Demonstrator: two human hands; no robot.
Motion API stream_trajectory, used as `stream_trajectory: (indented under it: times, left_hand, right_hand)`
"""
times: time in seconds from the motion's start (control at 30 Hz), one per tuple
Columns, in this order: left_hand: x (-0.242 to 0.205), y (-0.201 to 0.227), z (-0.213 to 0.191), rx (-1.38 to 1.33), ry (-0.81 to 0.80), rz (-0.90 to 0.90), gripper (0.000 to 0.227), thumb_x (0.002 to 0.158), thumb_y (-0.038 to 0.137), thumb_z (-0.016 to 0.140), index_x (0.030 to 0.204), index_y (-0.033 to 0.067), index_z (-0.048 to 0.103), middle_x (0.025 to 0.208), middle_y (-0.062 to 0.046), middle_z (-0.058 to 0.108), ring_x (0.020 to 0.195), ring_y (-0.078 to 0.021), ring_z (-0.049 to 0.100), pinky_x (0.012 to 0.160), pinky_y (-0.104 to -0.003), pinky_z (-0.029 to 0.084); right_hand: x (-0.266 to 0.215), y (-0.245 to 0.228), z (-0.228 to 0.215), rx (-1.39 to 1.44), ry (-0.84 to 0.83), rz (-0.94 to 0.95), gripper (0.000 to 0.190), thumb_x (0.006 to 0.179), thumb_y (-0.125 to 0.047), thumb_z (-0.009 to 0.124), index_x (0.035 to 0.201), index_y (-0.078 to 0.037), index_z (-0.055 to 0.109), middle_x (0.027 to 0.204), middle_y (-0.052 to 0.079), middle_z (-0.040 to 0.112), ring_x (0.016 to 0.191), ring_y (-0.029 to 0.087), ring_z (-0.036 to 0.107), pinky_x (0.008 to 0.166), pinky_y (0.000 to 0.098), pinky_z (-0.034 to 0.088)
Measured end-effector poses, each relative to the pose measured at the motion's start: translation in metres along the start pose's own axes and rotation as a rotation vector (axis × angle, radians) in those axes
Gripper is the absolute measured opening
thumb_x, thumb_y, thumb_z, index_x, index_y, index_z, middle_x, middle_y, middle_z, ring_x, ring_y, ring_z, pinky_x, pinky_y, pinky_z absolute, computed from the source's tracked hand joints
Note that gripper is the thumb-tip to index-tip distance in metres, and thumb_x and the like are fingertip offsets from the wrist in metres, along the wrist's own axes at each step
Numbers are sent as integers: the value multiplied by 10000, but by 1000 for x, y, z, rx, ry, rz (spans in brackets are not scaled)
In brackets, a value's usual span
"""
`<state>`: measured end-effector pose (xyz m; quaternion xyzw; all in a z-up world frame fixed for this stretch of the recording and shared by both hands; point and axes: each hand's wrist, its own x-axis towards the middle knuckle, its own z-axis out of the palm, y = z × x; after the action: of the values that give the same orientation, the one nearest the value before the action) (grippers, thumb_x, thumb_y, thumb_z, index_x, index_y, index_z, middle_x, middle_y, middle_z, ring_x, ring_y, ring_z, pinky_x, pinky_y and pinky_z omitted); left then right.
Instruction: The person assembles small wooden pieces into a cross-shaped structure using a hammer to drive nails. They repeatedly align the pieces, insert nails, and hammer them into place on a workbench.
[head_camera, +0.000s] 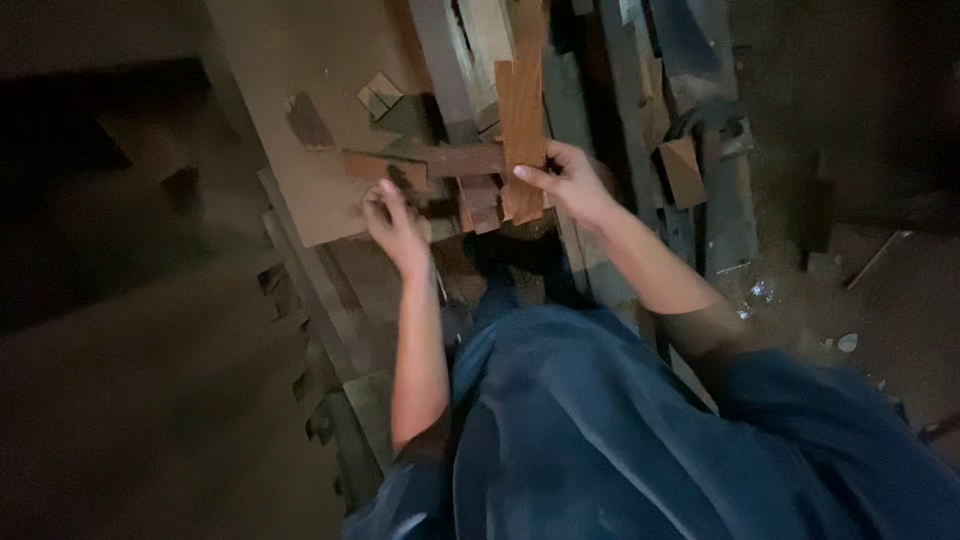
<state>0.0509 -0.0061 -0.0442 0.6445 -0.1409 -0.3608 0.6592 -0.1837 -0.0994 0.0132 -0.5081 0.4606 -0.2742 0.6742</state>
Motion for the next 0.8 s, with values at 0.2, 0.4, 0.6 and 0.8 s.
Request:
stream_trajectory:
  times: [0.2, 0.4, 0.6, 0.8]
  left_hand:
    - [29, -19, -8, -173, -158, 78, 582, 1106, 411, 586, 1439, -56, 496, 1206, -97, 627, 1041, -192, 605, 898, -360, 524]
    - [31, -5, -18, 257, -281, 166, 679, 1095, 457, 534, 1542, -27, 372, 1426, -180, 577, 1282, -257, 582, 1081, -420, 482]
    - [24, 25, -18, 516, -454, 183, 573, 1067, 395, 558, 1460, -17, 498, 1332, -163, 661, 1179, -244, 644, 1019, -400, 496]
    - [32, 8, -29, 226, -456, 21, 437, 1060, 316, 637, 1317, -35, 592, 1244, -138, 689, 1108, -205, 643, 980, -360, 521]
  right_hand:
    - [0, 10, -3, -17, 2, -87, 322, 1025, -203, 693, 1262, 13, 664, 1186, 53, 709, 1088, 127, 658, 969, 334, 548]
    - [7, 4, -16, -172, -70, -158, 406, 1070, -272, 598, 1374, -5, 559, 1198, 40, 686, 1087, 125, 644, 953, 324, 534]
    - [20, -10, -21, -314, -46, -95, 384, 1068, -306, 618, 1276, 16, 610, 1101, 75, 706, 997, 160, 672, 873, 347, 564]
    - [29, -26, -8, -352, -50, -155, 467, 1055, -367, 621, 1303, 29, 626, 1187, 118, 713, 1054, 229, 683, 890, 410, 543]
